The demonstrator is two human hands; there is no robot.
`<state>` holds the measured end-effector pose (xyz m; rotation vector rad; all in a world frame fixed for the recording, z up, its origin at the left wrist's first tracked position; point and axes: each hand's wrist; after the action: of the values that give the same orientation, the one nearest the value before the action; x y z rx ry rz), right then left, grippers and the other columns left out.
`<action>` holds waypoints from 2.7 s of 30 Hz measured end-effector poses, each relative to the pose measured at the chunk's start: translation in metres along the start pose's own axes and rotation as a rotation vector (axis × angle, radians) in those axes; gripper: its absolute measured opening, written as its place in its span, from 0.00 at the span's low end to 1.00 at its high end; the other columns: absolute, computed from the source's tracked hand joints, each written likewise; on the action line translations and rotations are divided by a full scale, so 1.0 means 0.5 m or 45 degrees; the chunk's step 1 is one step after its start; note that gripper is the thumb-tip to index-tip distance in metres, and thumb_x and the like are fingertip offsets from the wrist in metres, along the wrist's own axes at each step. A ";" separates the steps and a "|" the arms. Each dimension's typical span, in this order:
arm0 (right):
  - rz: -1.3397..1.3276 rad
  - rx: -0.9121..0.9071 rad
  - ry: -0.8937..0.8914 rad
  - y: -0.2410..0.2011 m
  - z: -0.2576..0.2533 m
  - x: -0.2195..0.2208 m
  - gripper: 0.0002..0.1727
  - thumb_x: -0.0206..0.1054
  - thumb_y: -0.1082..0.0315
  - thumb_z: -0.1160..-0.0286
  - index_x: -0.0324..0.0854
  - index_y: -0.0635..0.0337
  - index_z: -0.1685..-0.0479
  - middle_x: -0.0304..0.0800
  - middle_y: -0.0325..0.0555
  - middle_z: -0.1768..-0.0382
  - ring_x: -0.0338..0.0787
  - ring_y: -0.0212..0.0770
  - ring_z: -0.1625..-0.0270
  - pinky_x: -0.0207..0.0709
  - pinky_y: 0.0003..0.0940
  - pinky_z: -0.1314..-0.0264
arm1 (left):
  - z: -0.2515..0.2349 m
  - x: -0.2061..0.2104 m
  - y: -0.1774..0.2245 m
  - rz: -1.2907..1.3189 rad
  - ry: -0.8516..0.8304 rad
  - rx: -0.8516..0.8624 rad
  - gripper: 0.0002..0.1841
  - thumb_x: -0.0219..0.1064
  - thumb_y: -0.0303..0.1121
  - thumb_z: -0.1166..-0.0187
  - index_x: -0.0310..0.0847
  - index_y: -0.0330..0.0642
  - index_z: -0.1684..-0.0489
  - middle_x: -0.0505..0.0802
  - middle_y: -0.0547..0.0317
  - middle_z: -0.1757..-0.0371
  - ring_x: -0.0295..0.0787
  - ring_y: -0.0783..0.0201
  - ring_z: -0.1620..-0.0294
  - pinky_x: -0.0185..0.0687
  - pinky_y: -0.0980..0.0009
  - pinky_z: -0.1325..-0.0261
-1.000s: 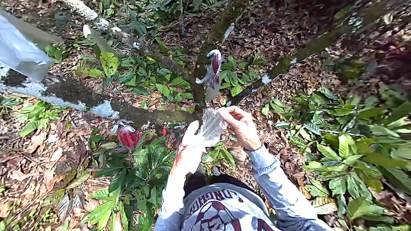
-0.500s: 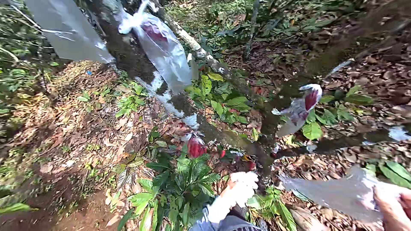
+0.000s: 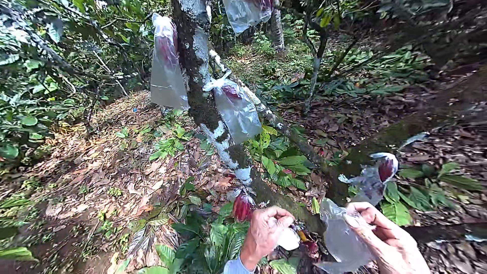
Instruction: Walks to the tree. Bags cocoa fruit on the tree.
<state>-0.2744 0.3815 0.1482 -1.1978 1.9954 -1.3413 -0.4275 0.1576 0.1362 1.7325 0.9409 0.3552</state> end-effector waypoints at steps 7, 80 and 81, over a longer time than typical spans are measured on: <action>-0.177 -0.118 -0.061 -0.025 -0.041 0.076 0.04 0.76 0.63 0.26 0.87 0.49 0.59 0.92 0.34 0.59 0.91 0.29 0.60 0.88 0.23 0.57 | -0.068 -0.076 0.132 -0.272 0.225 0.311 0.09 0.69 0.29 0.19 0.92 0.34 0.51 0.96 0.58 0.66 0.91 0.71 0.69 0.91 0.72 0.61; -0.188 0.044 -0.776 -0.091 0.216 -0.358 0.08 0.71 0.61 0.19 0.90 0.56 0.59 0.88 0.39 0.69 0.83 0.24 0.67 0.71 0.17 0.69 | 0.044 0.257 0.180 0.179 -0.958 -0.198 0.06 0.76 0.34 0.23 0.93 0.43 0.57 0.91 0.62 0.65 0.85 0.77 0.64 0.78 0.83 0.63; -0.167 0.045 -0.776 -0.107 0.208 -0.349 0.09 0.70 0.61 0.18 0.87 0.58 0.60 0.86 0.40 0.73 0.81 0.26 0.72 0.68 0.20 0.72 | 0.047 0.244 0.201 0.181 -0.924 -0.191 0.05 0.75 0.34 0.22 0.93 0.43 0.60 0.91 0.61 0.67 0.84 0.76 0.67 0.77 0.82 0.65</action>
<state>-0.0838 0.4689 0.1355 -1.5173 1.4730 -0.9071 -0.2924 0.2212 0.1927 1.6099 0.2587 -0.1187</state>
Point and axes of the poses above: each hand's wrist, its own z-axis away from the middle knuckle, its own x-axis out of the palm, y = z × x
